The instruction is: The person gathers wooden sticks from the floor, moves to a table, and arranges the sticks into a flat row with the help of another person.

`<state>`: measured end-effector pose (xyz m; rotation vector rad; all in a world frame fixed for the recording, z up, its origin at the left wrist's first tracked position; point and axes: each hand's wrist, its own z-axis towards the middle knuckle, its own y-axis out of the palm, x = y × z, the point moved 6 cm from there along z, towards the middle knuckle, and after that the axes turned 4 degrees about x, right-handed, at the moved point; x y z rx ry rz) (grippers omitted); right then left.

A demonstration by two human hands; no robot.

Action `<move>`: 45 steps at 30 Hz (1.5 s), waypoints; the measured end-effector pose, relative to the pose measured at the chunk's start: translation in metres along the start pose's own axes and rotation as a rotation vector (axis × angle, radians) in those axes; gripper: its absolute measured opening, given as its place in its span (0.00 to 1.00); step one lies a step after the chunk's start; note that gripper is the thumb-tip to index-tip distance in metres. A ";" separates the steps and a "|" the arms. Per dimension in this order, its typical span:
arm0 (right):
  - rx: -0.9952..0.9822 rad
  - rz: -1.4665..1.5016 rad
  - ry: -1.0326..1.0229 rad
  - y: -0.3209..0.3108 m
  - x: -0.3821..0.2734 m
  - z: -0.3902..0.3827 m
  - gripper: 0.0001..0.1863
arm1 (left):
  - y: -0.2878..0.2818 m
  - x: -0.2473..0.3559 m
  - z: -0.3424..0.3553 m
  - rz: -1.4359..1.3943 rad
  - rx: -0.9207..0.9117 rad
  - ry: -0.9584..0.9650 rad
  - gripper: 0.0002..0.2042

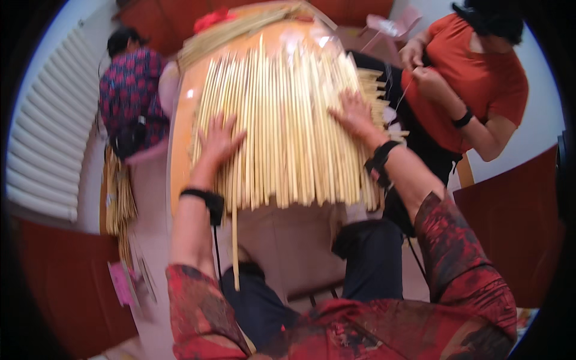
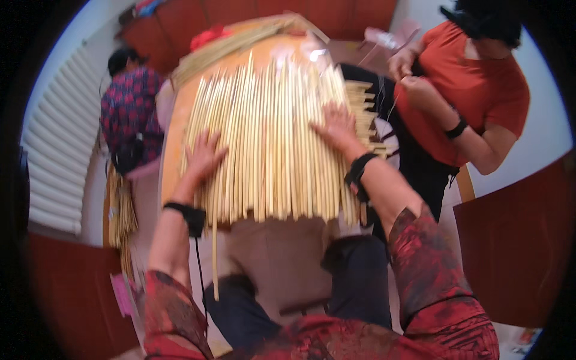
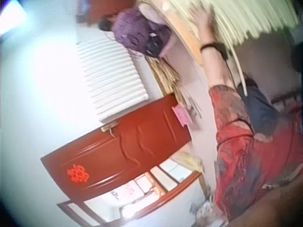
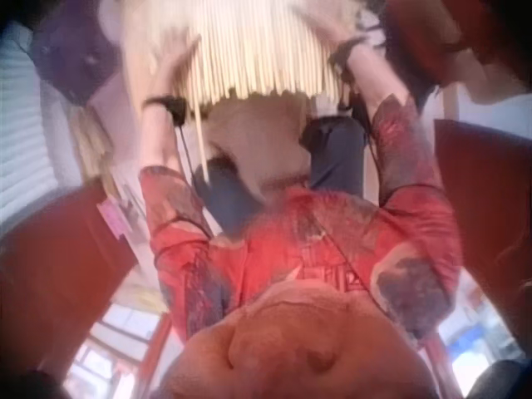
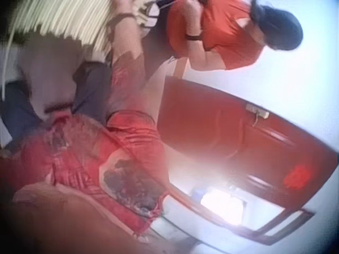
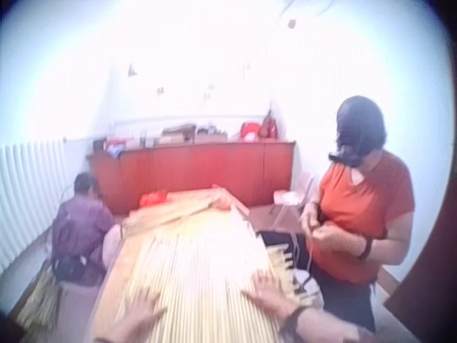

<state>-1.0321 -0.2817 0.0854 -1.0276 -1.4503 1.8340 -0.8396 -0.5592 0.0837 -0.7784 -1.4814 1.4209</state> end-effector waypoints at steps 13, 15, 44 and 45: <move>0.007 -0.101 -0.033 -0.004 -0.001 0.004 0.41 | -0.006 0.000 0.004 0.032 -0.022 0.009 0.34; 0.023 -0.125 -0.049 -0.006 -0.002 0.007 0.40 | -0.009 0.002 0.003 0.054 -0.024 -0.008 0.34; 0.030 -0.158 -0.080 -0.002 0.008 0.006 0.40 | -0.016 0.071 -0.143 -0.041 -0.115 0.595 0.30; 0.027 -0.158 -0.060 -0.009 0.012 0.004 0.40 | -0.017 0.076 -0.141 -0.091 -0.142 0.605 0.31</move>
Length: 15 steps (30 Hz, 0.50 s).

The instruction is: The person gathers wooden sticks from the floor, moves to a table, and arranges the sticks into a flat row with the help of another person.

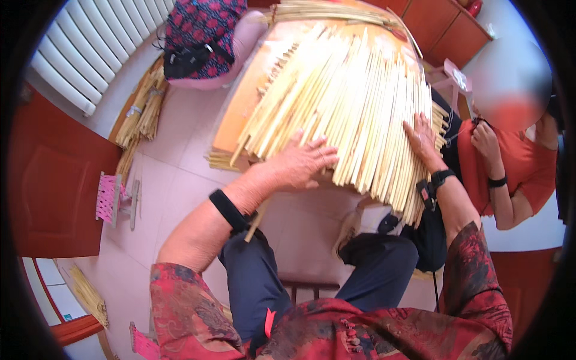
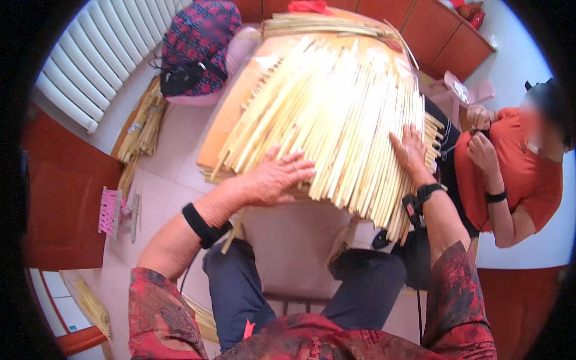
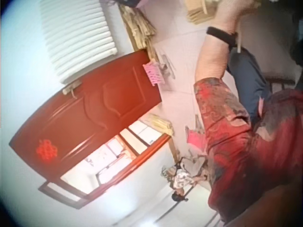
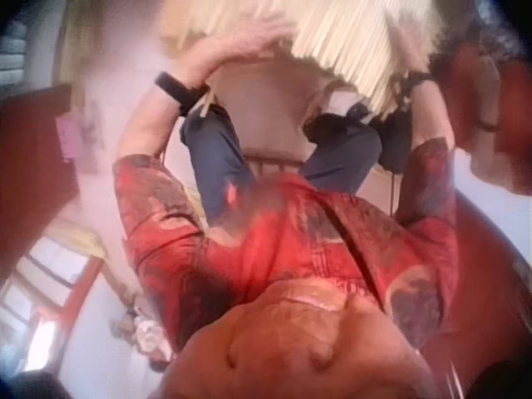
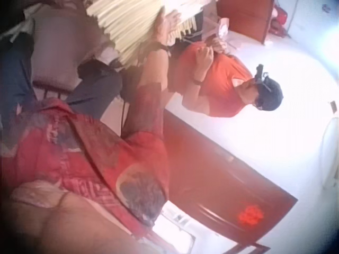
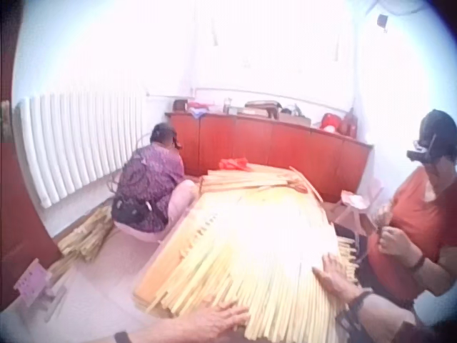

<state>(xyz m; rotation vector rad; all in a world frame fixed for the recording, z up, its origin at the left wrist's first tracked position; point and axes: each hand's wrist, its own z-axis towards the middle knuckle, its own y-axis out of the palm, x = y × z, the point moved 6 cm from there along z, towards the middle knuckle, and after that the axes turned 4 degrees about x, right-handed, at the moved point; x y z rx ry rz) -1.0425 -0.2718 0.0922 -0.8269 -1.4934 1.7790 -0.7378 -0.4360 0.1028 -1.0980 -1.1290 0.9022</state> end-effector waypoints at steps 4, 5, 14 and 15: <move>-0.020 0.026 0.013 0.005 -0.006 -0.005 0.39 | -0.008 0.001 -0.001 -0.013 0.017 -0.022 0.29; -0.011 0.021 0.003 0.006 -0.002 -0.003 0.38 | -0.013 0.001 0.005 -0.084 -0.034 -0.071 0.27; -0.012 0.043 0.043 -0.003 -0.015 -0.009 0.38 | -0.038 -0.091 0.040 -0.068 0.268 -0.892 0.36; -0.018 0.038 0.037 -0.001 -0.014 -0.008 0.38 | -0.034 -0.104 0.040 -0.057 0.236 -0.965 0.40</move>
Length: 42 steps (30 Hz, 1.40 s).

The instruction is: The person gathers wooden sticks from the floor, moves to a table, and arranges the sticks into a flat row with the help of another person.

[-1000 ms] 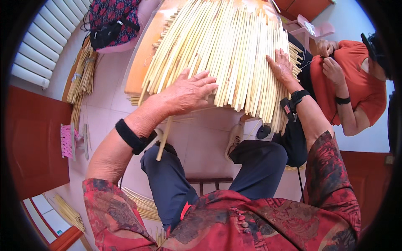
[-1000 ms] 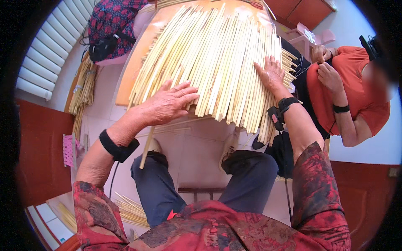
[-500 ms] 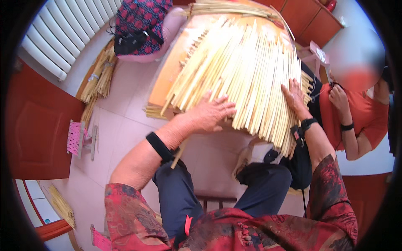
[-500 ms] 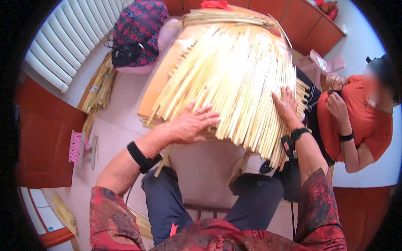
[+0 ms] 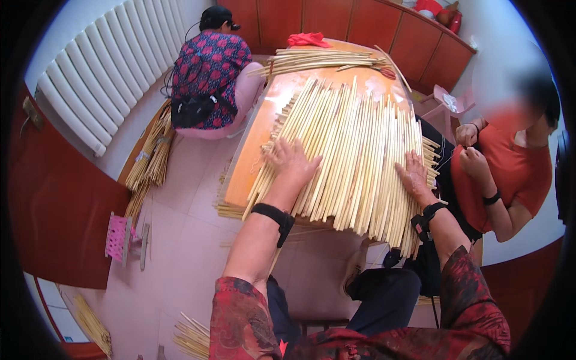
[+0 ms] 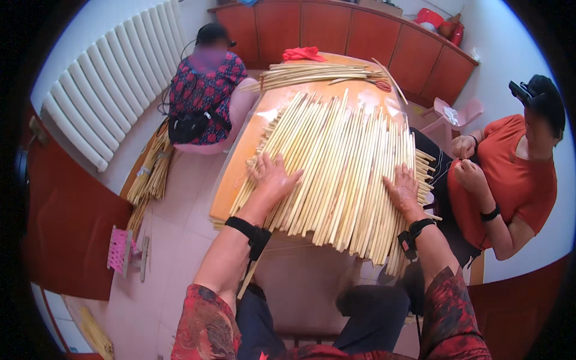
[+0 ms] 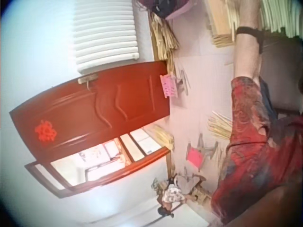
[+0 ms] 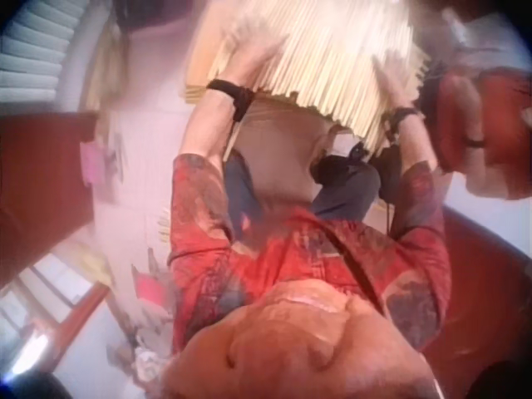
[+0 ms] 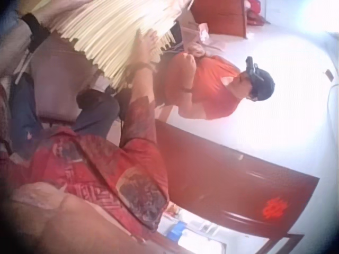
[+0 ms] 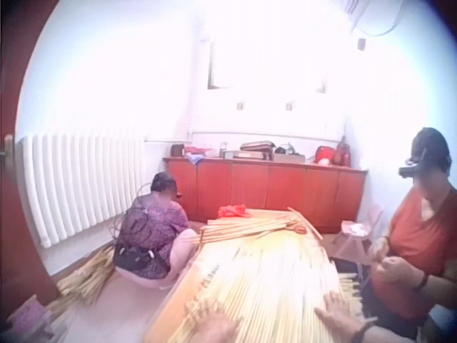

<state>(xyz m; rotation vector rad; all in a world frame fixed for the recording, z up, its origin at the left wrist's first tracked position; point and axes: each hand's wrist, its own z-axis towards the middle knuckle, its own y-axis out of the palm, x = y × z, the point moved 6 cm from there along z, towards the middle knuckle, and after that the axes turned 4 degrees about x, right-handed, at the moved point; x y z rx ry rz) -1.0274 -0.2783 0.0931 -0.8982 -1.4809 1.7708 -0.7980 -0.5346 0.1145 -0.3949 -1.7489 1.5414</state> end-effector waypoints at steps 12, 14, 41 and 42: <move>0.022 0.080 -0.008 -0.004 0.000 -0.006 0.37 | 0.025 -0.016 0.010 0.050 0.125 0.209 0.39; 0.025 0.100 -0.016 -0.003 -0.002 -0.006 0.37 | 0.023 -0.017 0.010 0.057 0.114 0.228 0.38; 0.223 0.134 -0.023 0.003 -0.001 -0.005 0.38 | 0.091 0.190 0.000 0.109 -0.148 0.833 0.29; 0.187 0.205 -0.015 0.001 -0.002 -0.003 0.38 | 0.090 0.191 0.001 0.133 -0.144 0.825 0.29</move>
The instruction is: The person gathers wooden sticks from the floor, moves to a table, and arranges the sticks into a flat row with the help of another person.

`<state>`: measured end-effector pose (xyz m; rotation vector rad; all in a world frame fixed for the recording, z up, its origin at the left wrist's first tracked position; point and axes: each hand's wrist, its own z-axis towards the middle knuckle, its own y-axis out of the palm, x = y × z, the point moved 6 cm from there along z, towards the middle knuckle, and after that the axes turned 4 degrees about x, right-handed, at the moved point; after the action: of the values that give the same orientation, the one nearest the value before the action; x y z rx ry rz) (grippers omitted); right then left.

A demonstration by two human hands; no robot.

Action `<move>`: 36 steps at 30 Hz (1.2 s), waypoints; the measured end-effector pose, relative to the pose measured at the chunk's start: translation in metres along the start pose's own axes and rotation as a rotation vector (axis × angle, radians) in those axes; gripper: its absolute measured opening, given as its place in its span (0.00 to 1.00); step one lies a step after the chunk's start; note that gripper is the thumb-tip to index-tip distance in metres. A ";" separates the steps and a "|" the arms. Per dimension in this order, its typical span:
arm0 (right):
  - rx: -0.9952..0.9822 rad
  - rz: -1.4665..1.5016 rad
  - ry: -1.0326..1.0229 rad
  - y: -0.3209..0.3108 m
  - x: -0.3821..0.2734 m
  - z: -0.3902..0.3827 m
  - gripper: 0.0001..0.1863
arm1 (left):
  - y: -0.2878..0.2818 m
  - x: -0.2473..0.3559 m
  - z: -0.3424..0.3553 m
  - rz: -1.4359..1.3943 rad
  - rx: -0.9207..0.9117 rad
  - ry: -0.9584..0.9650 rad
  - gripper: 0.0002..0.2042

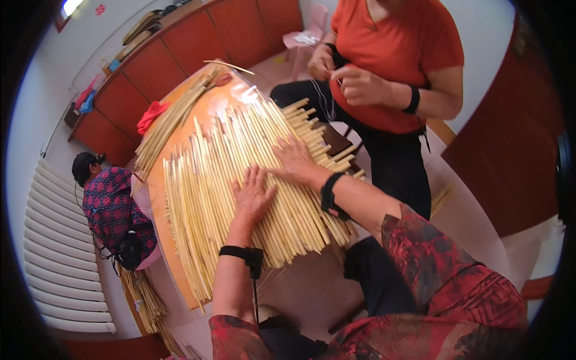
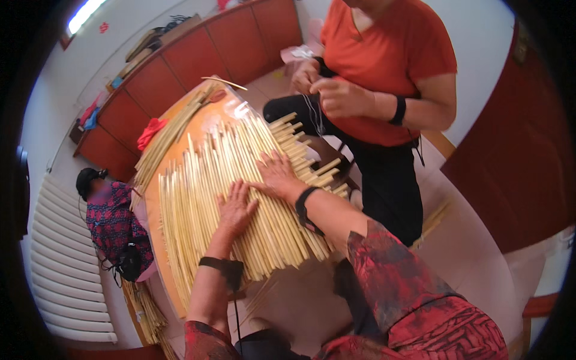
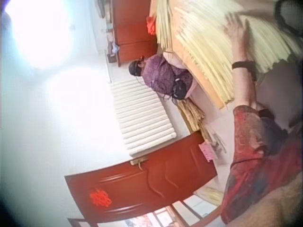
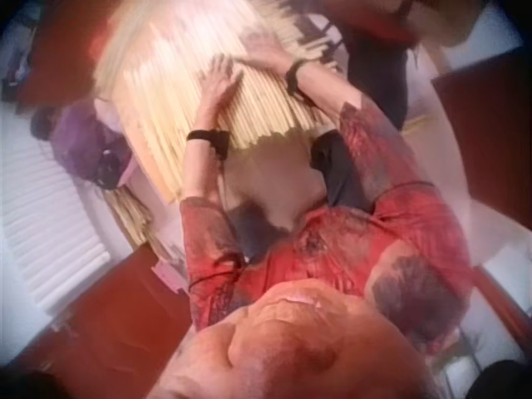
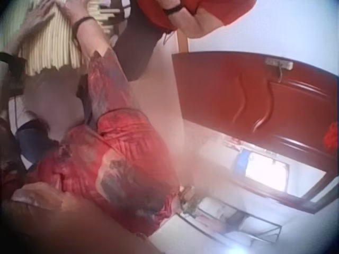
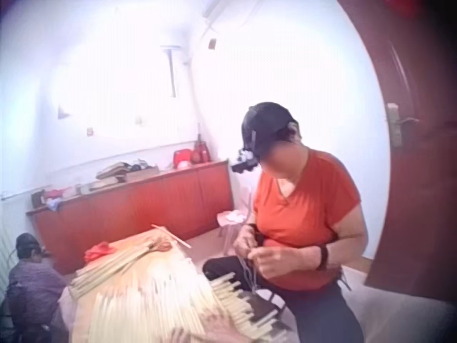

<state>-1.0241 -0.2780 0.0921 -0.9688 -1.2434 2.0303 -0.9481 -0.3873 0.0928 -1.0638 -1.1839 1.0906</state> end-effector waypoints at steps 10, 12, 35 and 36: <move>0.180 0.812 0.192 -0.115 0.092 -0.083 0.16 | 0.000 -0.009 0.003 0.067 0.004 -0.001 0.29; 0.116 0.956 0.477 -0.086 0.126 -0.124 0.15 | 0.003 -0.010 0.005 0.080 -0.007 -0.003 0.28; 0.169 1.601 0.724 0.001 0.127 -0.123 0.11 | -0.003 0.001 0.001 0.021 -0.026 -0.034 0.29; 0.192 1.579 0.734 -0.003 0.125 -0.124 0.10 | -0.007 0.002 0.001 0.009 -0.019 -0.036 0.29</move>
<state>-0.9960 -0.1197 0.0206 -2.7214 0.3796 2.1232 -0.9486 -0.3864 0.1005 -1.0687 -1.2213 1.1114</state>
